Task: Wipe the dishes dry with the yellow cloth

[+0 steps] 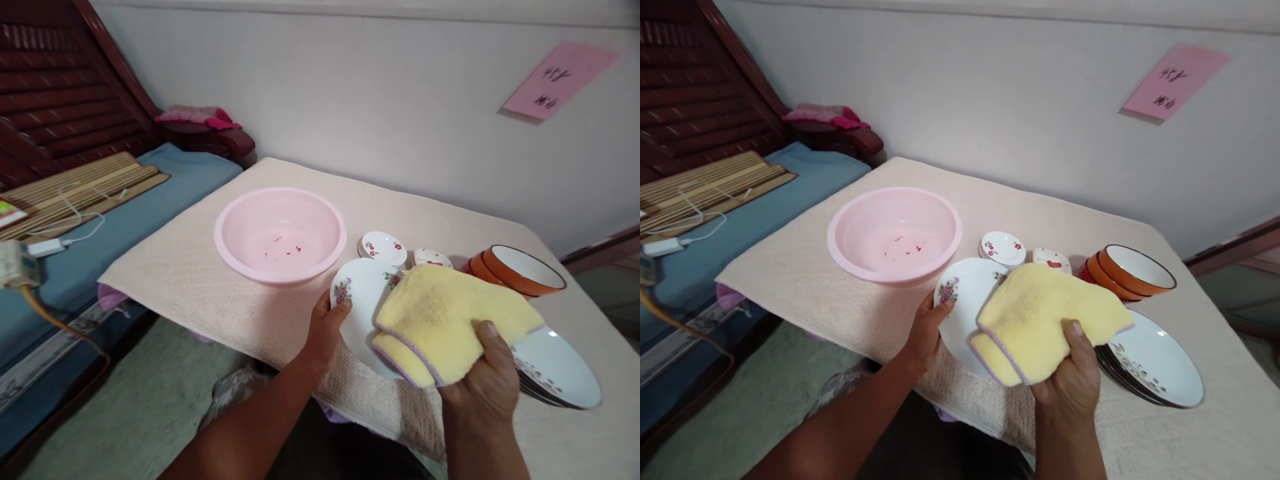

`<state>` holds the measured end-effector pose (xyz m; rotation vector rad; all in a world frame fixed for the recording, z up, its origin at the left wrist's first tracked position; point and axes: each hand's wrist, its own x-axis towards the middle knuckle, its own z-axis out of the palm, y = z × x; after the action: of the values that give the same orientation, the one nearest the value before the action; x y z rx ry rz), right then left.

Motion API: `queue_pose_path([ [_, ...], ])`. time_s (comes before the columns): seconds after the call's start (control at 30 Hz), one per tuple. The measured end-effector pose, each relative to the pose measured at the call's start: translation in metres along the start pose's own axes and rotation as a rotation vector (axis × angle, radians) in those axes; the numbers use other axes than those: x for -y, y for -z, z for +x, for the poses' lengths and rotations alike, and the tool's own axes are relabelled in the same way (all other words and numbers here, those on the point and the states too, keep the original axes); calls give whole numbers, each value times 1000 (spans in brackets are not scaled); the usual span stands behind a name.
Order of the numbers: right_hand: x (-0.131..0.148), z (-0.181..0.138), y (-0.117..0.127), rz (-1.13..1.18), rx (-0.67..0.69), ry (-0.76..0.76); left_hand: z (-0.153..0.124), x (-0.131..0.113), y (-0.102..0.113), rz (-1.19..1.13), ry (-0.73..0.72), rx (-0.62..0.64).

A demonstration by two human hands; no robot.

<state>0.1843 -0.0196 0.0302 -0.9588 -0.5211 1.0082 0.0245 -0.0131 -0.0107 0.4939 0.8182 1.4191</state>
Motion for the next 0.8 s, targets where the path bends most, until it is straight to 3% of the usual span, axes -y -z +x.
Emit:
queue_pose_path([
  [0.57,1,2,-1,31,-3,67,2,13,-8,-11,8,22],
  [0.8,1,3,-2,36,-1,114,5,11,-10,-46,9,-26],
])
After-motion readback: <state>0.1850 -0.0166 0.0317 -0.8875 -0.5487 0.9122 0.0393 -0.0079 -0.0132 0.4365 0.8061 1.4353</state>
